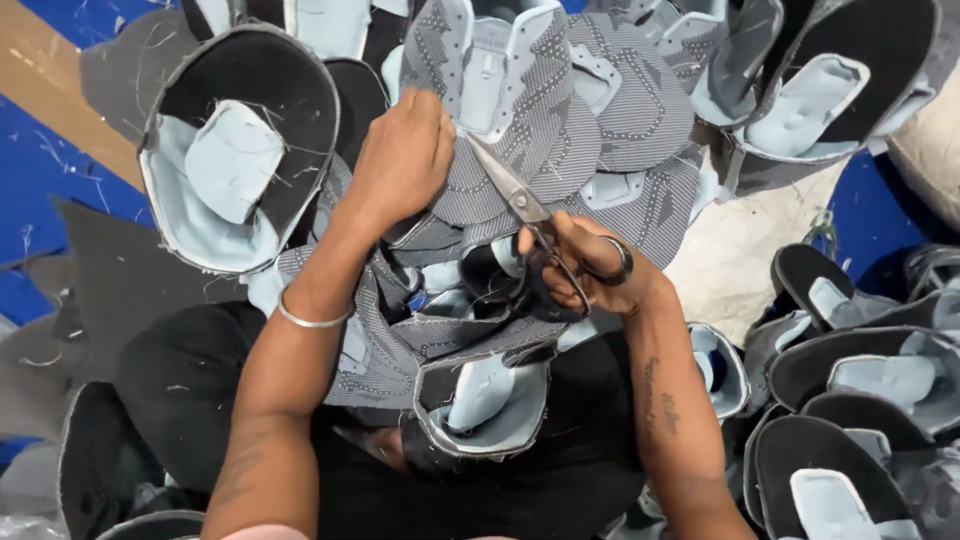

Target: The person uses shears to trim excess fabric and threads from the edges of grey shoe uppers. They handle the shoes one at a time, turning them over to access different sides and carefully cutting along the seams to remove loose material.

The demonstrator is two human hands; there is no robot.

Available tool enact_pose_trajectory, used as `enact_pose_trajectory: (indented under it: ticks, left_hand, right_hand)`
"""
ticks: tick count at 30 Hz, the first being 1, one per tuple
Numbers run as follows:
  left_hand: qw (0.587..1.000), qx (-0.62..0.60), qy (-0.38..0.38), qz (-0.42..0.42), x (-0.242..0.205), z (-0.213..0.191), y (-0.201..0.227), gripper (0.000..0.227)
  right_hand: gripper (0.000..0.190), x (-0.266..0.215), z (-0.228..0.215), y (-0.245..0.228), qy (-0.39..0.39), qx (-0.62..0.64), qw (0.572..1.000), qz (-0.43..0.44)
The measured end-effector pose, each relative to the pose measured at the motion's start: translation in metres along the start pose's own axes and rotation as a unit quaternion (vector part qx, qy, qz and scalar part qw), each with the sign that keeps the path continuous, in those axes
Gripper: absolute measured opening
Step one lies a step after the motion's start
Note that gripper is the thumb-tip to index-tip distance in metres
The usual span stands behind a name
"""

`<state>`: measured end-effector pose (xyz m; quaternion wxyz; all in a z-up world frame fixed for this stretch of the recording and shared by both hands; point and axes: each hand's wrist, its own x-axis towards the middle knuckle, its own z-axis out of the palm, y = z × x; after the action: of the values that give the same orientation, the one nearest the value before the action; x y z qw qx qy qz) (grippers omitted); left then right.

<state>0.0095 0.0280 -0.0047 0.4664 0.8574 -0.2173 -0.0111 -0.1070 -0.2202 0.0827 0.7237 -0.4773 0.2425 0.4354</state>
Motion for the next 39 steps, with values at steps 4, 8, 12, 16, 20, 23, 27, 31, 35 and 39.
enact_pose_trajectory:
  ticks: [4, 8, 12, 16, 20, 23, 27, 31, 35, 39]
  left_hand:
    - [0.998, -0.054, -0.007, -0.010, 0.002, 0.000, -0.010, 0.020]
    - [0.995, -0.096, -0.010, -0.039, 0.002, -0.002, -0.007, 0.020]
    - [0.994, -0.104, -0.008, -0.042, 0.004, -0.001, -0.012, 0.020]
    - [0.989, -0.137, -0.025, -0.045, 0.001, -0.003, -0.012, 0.019]
    - [0.955, -0.254, 0.075, -0.136, 0.009, -0.008, -0.017, 0.025]
    - [0.974, -0.128, 0.130, -0.131, 0.004, -0.004, -0.027, 0.034]
    - [0.994, -0.032, 0.083, -0.068, 0.000, 0.005, -0.037, 0.040]
    - [0.965, -0.217, 0.130, -0.067, 0.003, -0.030, 0.012, 0.034]
    - [0.946, -0.266, 0.180, 0.046, -0.011, -0.076, 0.073, 0.022]
    - [0.947, -0.010, 0.071, 0.312, -0.009, -0.091, 0.124, 0.026]
  right_hand:
    - [0.071, 0.008, -0.006, -0.002, -0.053, 0.003, 0.999, 0.006]
    - [0.072, 0.009, -0.011, 0.000, -0.105, 0.016, 0.994, 0.006]
    - [0.071, 0.017, -0.013, -0.002, -0.115, 0.043, 0.992, 0.030]
    - [0.050, 0.016, 0.006, -0.013, -0.052, -0.010, 0.996, -0.066]
    - [0.028, 0.005, 0.010, -0.016, -0.053, 0.003, 0.996, -0.078]
    - [0.026, -0.003, 0.015, -0.017, -0.031, 0.014, 0.997, -0.070]
    - [0.029, -0.001, 0.018, -0.017, 0.032, -0.035, 0.997, -0.062]
    - [0.030, -0.007, -0.002, -0.003, 0.026, -0.056, 0.987, -0.148]
    - [0.036, -0.013, -0.031, 0.005, 0.068, 0.027, 0.923, -0.377]
    - [0.036, -0.019, 0.010, -0.027, 0.205, 0.108, 0.856, -0.461]
